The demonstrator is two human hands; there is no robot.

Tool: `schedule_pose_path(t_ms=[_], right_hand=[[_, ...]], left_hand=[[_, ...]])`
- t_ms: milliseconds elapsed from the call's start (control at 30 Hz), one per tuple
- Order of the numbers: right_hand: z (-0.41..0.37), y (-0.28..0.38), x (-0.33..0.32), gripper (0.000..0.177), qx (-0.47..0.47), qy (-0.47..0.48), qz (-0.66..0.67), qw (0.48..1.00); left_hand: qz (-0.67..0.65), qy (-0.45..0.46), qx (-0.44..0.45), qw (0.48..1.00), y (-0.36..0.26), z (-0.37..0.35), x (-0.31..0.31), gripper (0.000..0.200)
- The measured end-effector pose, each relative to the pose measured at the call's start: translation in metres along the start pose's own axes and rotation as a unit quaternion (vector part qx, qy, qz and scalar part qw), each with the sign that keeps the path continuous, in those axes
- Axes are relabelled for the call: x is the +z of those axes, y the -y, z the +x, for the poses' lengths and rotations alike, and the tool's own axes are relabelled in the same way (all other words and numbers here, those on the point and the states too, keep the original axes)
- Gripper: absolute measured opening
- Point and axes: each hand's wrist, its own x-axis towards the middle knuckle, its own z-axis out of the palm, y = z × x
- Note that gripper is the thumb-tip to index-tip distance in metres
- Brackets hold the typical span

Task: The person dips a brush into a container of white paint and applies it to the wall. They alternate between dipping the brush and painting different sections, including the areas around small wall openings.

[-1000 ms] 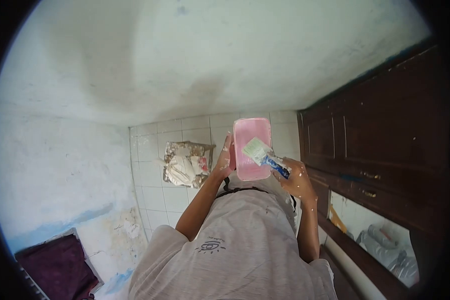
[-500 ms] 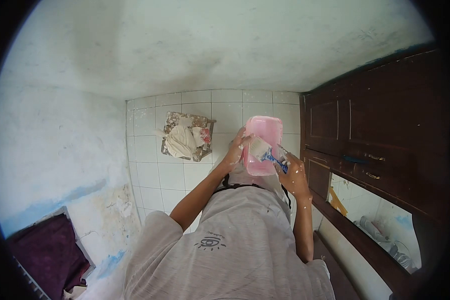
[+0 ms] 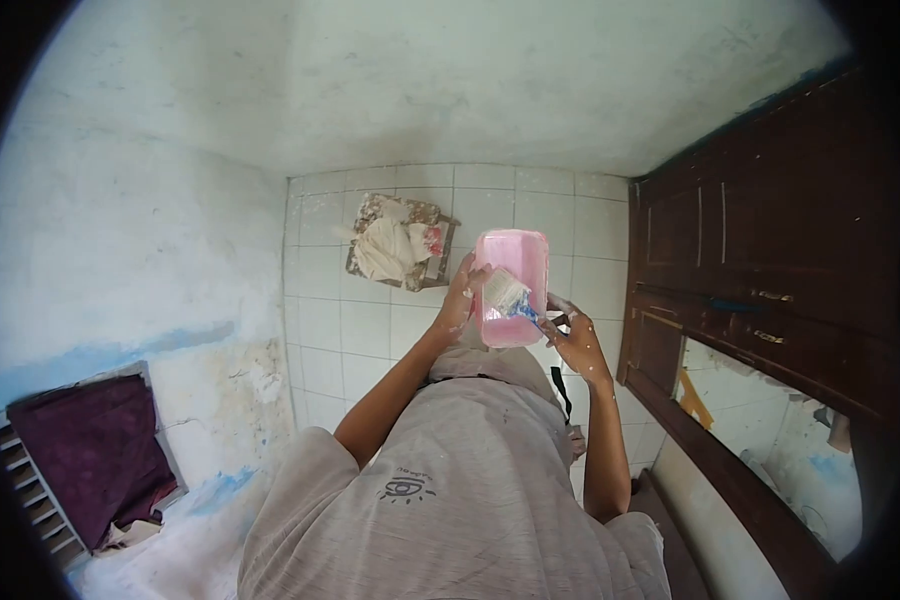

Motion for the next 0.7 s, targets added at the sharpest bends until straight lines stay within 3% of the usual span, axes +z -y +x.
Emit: schedule_pose_path(t_ms=[100, 200, 333, 400, 533, 633, 700], right_hand=[[-0.012, 0.003, 0.019, 0.047, 0.037, 0.054, -0.027, 0.998], [-0.021, -0.002, 0.035, 0.043, 0.015, 0.058, -0.036, 0.998], [-0.025, -0.011, 0.05, 0.037, 0.078, 0.052, -0.045, 0.995], [-0.018, -0.024, 0.061, 0.036, 0.078, 0.039, -0.086, 0.992], [-0.002, -0.027, 0.101, 0.027, 0.083, 0.025, -0.037, 0.996], [0.016, -0.016, 0.142, 0.024, 0.115, 0.015, 0.03, 0.993], [0.032, -0.003, 0.172, 0.037, 0.168, 0.021, 0.082, 0.982]], left_hand=[[0.088, -0.024, 0.027, 0.995, 0.027, -0.014, -0.026, 0.062], [0.049, -0.002, -0.011, 0.999, 0.023, -0.029, -0.035, 0.064], [0.074, 0.003, -0.018, 0.997, 0.046, -0.021, -0.065, 0.066], [0.071, 0.066, 0.049, 0.994, 0.069, -0.006, -0.093, 0.069], [0.151, 0.032, -0.031, 0.988, 0.026, -0.005, -0.104, 0.07], [0.168, 0.072, -0.064, 0.981, 0.004, 0.003, -0.148, 0.073], [0.208, 0.145, -0.037, 0.967, -0.007, 0.01, -0.192, 0.072]])
